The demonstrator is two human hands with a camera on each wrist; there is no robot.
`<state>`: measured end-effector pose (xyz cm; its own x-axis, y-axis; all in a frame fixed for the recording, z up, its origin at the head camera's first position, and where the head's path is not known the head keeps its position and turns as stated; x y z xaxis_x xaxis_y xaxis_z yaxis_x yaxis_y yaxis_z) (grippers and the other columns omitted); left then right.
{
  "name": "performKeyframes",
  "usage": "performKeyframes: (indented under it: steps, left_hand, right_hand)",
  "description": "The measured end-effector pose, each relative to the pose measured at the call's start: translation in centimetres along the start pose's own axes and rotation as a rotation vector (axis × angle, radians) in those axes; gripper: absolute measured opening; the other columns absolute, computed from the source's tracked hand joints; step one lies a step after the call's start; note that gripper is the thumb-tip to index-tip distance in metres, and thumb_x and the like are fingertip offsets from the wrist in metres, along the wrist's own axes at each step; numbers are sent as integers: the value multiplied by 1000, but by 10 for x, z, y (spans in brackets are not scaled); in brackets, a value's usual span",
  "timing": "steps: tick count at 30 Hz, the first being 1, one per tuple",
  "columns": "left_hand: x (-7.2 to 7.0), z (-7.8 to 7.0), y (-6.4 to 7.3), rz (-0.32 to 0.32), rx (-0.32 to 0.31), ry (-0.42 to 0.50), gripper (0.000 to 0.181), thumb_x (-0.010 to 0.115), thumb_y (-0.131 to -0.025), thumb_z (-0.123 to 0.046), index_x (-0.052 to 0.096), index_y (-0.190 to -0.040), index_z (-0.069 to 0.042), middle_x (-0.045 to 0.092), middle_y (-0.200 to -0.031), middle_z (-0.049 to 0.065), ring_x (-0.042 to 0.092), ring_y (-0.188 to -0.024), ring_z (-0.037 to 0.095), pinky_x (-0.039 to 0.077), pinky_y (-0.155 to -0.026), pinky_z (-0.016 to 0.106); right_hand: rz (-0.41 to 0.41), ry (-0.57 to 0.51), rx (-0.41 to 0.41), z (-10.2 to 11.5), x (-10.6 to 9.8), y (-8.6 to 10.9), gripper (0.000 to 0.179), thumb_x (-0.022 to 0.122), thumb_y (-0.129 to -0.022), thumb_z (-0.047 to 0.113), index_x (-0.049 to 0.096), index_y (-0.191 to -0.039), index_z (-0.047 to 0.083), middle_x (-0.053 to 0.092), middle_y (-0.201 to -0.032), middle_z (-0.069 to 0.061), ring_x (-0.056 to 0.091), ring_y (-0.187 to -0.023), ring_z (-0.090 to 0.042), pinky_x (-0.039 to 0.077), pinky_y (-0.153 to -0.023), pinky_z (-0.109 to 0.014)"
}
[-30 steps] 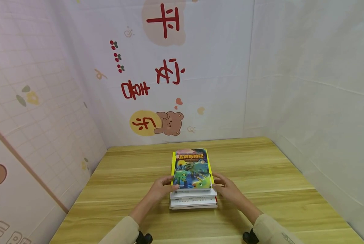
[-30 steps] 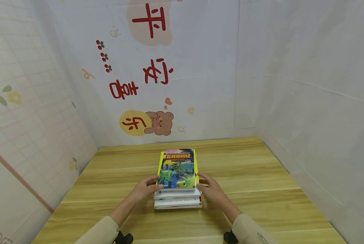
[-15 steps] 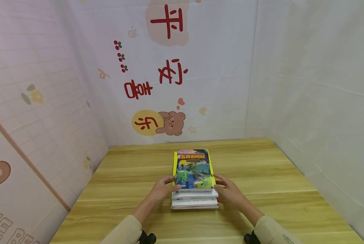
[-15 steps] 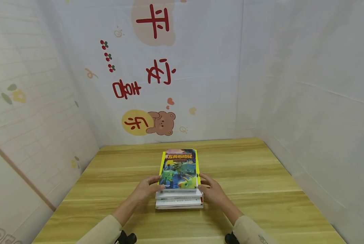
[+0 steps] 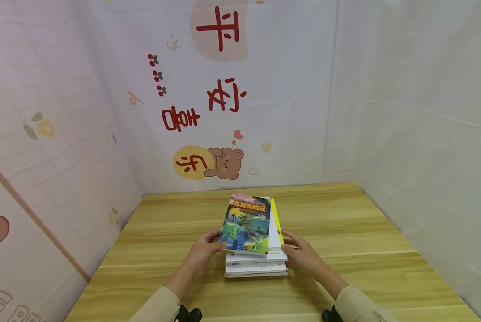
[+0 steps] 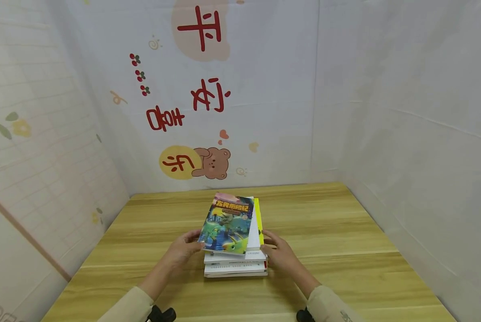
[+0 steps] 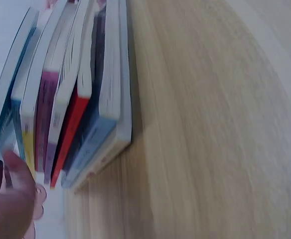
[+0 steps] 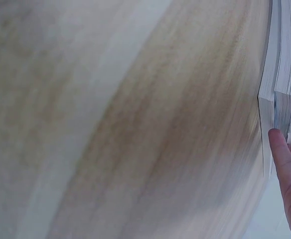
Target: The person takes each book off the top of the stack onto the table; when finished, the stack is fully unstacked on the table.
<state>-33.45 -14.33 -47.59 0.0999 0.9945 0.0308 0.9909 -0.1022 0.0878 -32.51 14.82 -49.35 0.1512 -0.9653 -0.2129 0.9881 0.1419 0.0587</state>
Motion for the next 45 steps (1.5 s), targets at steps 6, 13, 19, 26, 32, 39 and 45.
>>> performKeyframes:
  steps: [6,13,19,26,32,39,45]
  left_hand:
    - [-14,5,-1,46,-17,224,57,57,-91,9,35,-143,13,57,-122,18,63,-94,17,53,-87,36]
    - [-32,3,-2,3,-8,273,60,51,-91,9,30,-148,11,51,-130,16,64,-88,14,55,-82,32]
    - [-50,2,-8,-27,13,310,57,50,-95,7,30,-148,10,55,-123,12,65,-91,14,55,-85,32]
    - [-86,0,-17,-73,4,338,56,49,-99,7,27,-150,6,56,-116,5,65,-89,11,56,-80,25]
    - [-127,-5,-27,-125,-14,300,61,47,-101,5,17,-154,5,52,-115,5,64,-85,8,55,-84,23]
    - [-182,-4,-37,-209,-33,223,66,49,-102,1,12,-156,4,56,-104,2,67,-79,6,53,-90,27]
    - [-215,5,-47,-220,-47,191,66,47,-102,2,10,-156,6,59,-98,1,67,-80,8,51,-94,32]
  right_hand:
    - [0,6,-7,3,0,1,51,59,-100,9,45,-148,7,49,-138,-30,63,-107,-32,57,-78,-48]
    - [-23,34,-3,3,-3,3,52,60,-99,10,46,-149,9,51,-137,-28,61,-93,-24,53,-70,-42]
    - [-29,48,23,0,-6,4,52,60,-99,13,46,-149,14,52,-137,-28,63,-98,-27,54,-72,-43]
    - [-8,64,20,0,-5,5,53,59,-101,17,44,-151,14,51,-137,-30,64,-104,-29,54,-74,-45]
    - [5,64,9,2,-2,4,53,58,-101,16,42,-151,12,50,-138,-32,64,-96,-26,53,-73,-45]
    - [22,54,8,4,1,4,53,59,-101,16,42,-151,11,50,-137,-32,64,-94,-26,53,-72,-45]
    - [30,38,18,-1,1,3,54,59,-101,18,41,-152,12,48,-139,-33,64,-95,-26,53,-74,-44]
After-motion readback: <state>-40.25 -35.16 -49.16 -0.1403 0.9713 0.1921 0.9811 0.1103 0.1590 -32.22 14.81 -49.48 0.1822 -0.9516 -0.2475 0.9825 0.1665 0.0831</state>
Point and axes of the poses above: each hand's wrist, its own y-axis away from the middle knuckle, its own x-axis out of the palm, z = x × y, the point moved 8 cm from there along -y, towards the middle knuckle
